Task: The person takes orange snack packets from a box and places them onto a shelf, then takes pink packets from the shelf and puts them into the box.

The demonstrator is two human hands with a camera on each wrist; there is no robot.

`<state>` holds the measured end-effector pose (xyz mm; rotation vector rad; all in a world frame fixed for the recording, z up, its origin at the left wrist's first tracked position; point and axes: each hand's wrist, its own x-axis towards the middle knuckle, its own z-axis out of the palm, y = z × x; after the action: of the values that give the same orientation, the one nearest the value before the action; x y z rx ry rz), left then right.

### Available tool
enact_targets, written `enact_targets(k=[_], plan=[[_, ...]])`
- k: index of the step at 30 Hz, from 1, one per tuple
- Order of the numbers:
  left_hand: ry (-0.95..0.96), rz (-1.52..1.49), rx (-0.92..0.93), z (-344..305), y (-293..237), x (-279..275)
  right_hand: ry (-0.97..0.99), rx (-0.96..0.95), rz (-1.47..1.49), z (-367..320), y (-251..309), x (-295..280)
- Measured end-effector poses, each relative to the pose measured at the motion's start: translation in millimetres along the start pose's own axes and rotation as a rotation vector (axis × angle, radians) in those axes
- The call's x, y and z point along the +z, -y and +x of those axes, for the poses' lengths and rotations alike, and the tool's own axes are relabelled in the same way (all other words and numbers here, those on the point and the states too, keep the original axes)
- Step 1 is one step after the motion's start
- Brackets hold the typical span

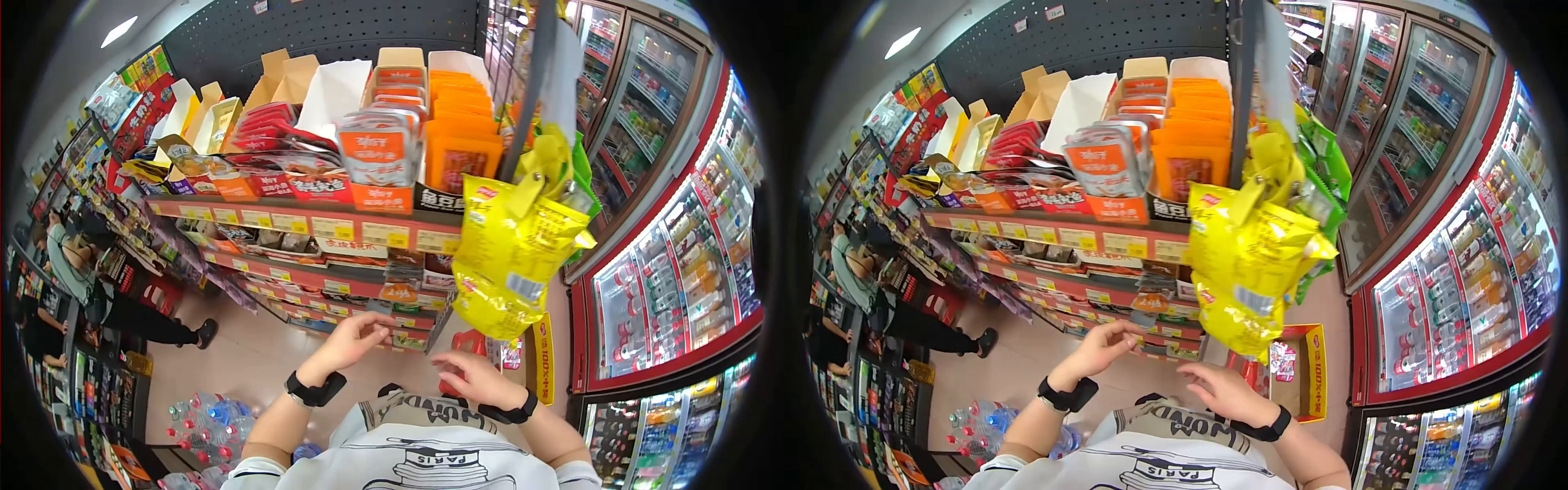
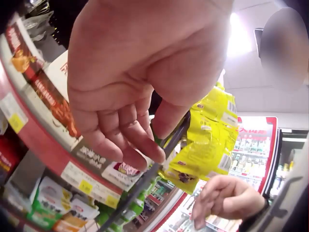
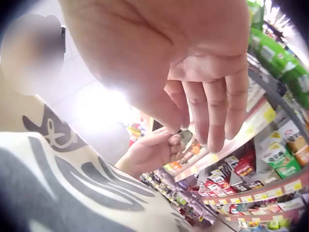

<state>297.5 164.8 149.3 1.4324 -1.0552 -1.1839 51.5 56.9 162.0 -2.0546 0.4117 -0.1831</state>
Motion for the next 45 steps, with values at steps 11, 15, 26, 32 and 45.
enact_targets(k=[11,15,26,32,45], plan=[[0.047,0.443,0.415,41,-67,-65,-0.477,-0.265,-0.558,112,41,20],[0.009,0.640,0.511,63,-69,-57,-0.656,-0.067,-0.734,143,32,12],[-0.163,1.017,0.675,101,-55,-35,-0.777,0.242,-0.800,170,-20,-4],[-0.171,1.151,0.697,134,-43,-28,-0.736,0.259,-1.114,158,-17,4],[-0.303,1.365,0.868,174,-43,-23,-0.787,0.193,-1.160,133,-2,18]])
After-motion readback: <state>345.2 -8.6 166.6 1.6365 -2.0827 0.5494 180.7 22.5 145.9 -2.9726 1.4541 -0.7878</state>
